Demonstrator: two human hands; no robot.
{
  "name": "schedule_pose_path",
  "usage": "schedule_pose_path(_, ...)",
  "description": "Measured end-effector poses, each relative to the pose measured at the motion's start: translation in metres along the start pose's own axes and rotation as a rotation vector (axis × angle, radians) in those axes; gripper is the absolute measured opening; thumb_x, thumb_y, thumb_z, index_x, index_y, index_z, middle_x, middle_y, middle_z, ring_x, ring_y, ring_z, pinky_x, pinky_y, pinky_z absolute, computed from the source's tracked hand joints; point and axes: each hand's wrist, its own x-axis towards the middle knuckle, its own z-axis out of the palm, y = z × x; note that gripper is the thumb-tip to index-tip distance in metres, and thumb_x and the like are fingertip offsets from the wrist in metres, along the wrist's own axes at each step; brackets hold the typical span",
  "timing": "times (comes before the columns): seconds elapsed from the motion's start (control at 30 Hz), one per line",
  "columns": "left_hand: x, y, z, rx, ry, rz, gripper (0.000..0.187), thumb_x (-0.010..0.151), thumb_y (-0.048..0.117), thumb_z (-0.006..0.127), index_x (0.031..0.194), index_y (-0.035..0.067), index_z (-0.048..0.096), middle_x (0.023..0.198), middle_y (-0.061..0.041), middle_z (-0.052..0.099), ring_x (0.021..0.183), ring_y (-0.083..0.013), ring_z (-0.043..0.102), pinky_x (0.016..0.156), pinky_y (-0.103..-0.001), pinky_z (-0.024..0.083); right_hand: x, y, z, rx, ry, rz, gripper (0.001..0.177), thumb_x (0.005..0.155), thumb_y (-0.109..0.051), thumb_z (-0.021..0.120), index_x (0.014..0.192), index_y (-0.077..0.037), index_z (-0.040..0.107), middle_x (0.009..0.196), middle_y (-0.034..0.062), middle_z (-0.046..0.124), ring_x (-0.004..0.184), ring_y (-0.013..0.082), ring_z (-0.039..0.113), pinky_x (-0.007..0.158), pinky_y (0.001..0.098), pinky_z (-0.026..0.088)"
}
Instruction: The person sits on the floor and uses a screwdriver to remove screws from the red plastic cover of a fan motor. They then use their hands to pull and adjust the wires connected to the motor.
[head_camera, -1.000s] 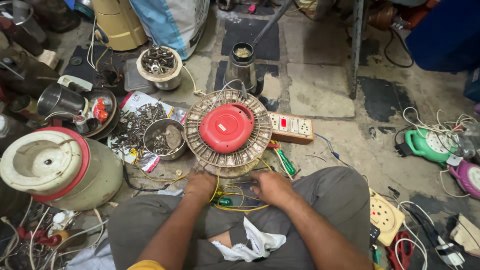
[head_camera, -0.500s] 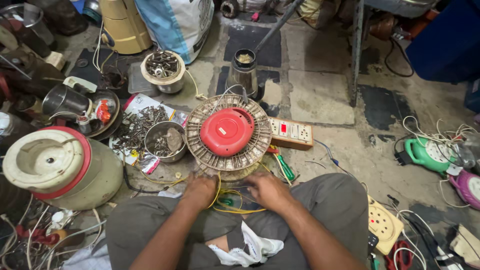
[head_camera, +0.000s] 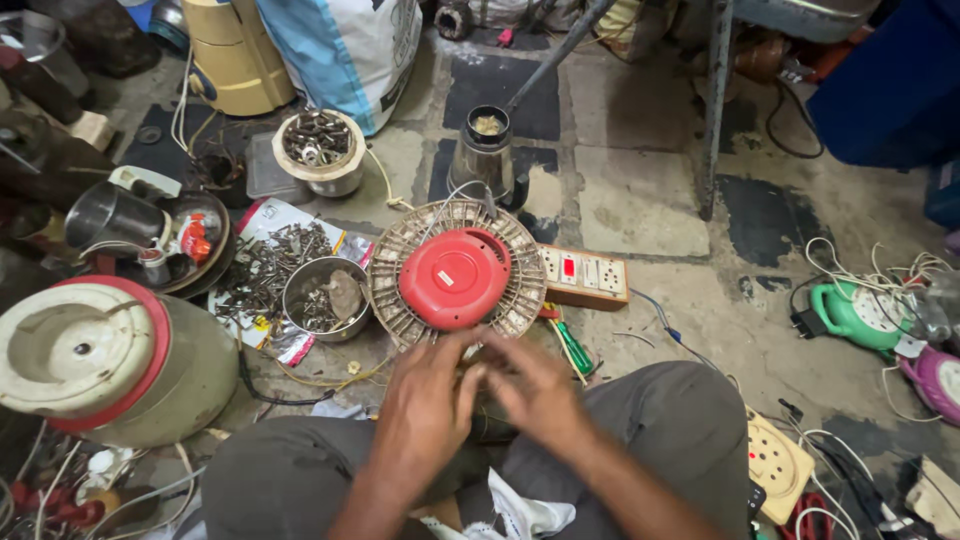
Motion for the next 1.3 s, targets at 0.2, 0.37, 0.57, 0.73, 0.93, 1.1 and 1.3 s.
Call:
schedule_pose_path(0.2, 0.082, -0.061, 0.031, 0.344, 0.092, 0.007, 0.088, 0.080, 0.058, 0.077, 0.141, 0.000, 0.051, 0.140, -0.025, 0.049, 0.131, -0.0440, 0.045, 0.104, -0.062, 0.038, 0.063, 0.033, -0.042, 0.204, 0.257, 0.265, 0.067, 0.092, -0.002, 0.064, 0.154, -0.007, 0.037, 0.095, 0.0049, 0.069, 0.079, 0.0093, 0.070, 0.071, 0.0268, 0.061)
schedule_pose_path(0.37, 0.108, -0.082, 0.058, 0.416, -0.018, -0.106, 0.099, 0.065, 0.064, 0.083, 0.143, 0.011, 0.052, 0.150, -0.022, 0.042, 0.136, -0.0442, 0.037, 0.102, -0.064, 0.038, 0.107, 0.056, -0.045, 0.108, 0.240, 0.024, 0.063, 0.096, 0.004, 0.066, 0.154, -0.004, 0.044, 0.105, 0.0084, 0.068, 0.094, 0.0119, 0.069, 0.089, 0.0281, 0.061)
schedule_pose_path(0.57, 0.117, -0.096, 0.061, 0.376, -0.073, -0.090, 0.101, 0.062, 0.058, 0.084, 0.145, 0.011, 0.053, 0.149, -0.020, 0.044, 0.136, -0.0427, 0.039, 0.098, -0.063, 0.043, 0.114, 0.076, -0.030, 0.124, 0.232, -0.021, 0.061, 0.097, 0.004, 0.069, 0.152, -0.003, 0.046, 0.120, 0.0113, 0.066, 0.102, 0.0133, 0.069, 0.093, 0.0294, 0.060)
schedule_pose_path(0.73, 0.122, -0.099, 0.063, 0.392, -0.074, -0.063, 0.100, 0.062, 0.059, 0.084, 0.143, 0.009, 0.053, 0.149, -0.021, 0.045, 0.136, -0.0425, 0.040, 0.099, -0.063, 0.043, 0.119, 0.083, -0.029, 0.069, 0.242, -0.036, 0.057, 0.094, 0.003, 0.071, 0.147, -0.003, 0.051, 0.123, 0.0124, 0.067, 0.101, 0.0133, 0.071, 0.089, 0.0283, 0.061)
schedule_pose_path(0.93, 0.121, -0.100, 0.062, 0.387, -0.059, -0.049, 0.101, 0.063, 0.059, 0.084, 0.144, 0.008, 0.052, 0.149, -0.022, 0.046, 0.137, -0.0431, 0.040, 0.099, -0.064, 0.042, 0.120, 0.079, -0.028, -0.006, 0.207, -0.112, 0.057, 0.093, 0.004, 0.072, 0.146, -0.004, 0.052, 0.134, 0.0186, 0.065, 0.104, 0.0201, 0.072, 0.088, 0.0295, 0.061)
schedule_pose_path(1.1, 0.120, -0.101, 0.062, 0.384, -0.076, -0.073, 0.102, 0.062, 0.059, 0.084, 0.144, 0.009, 0.052, 0.149, -0.022, 0.045, 0.137, -0.0433, 0.039, 0.098, -0.065, 0.042, 0.120, 0.078, -0.025, -0.079, 0.185, -0.052, 0.054, 0.091, -0.002, 0.079, 0.139, -0.006, 0.057, 0.123, 0.0171, 0.070, 0.095, 0.0202, 0.074, 0.082, 0.0302, 0.060)
schedule_pose_path(1.3, 0.119, -0.098, 0.060, 0.379, -0.076, -0.077, 0.102, 0.062, 0.060, 0.083, 0.147, 0.013, 0.051, 0.150, -0.021, 0.044, 0.138, -0.0430, 0.039, 0.099, -0.066, 0.041, 0.124, 0.083, -0.034, 0.071, 0.061, -0.038, 0.047, 0.095, 0.002, 0.073, 0.138, -0.004, 0.056, 0.118, 0.0150, 0.069, 0.100, 0.0213, 0.074, 0.091, 0.0321, 0.064)
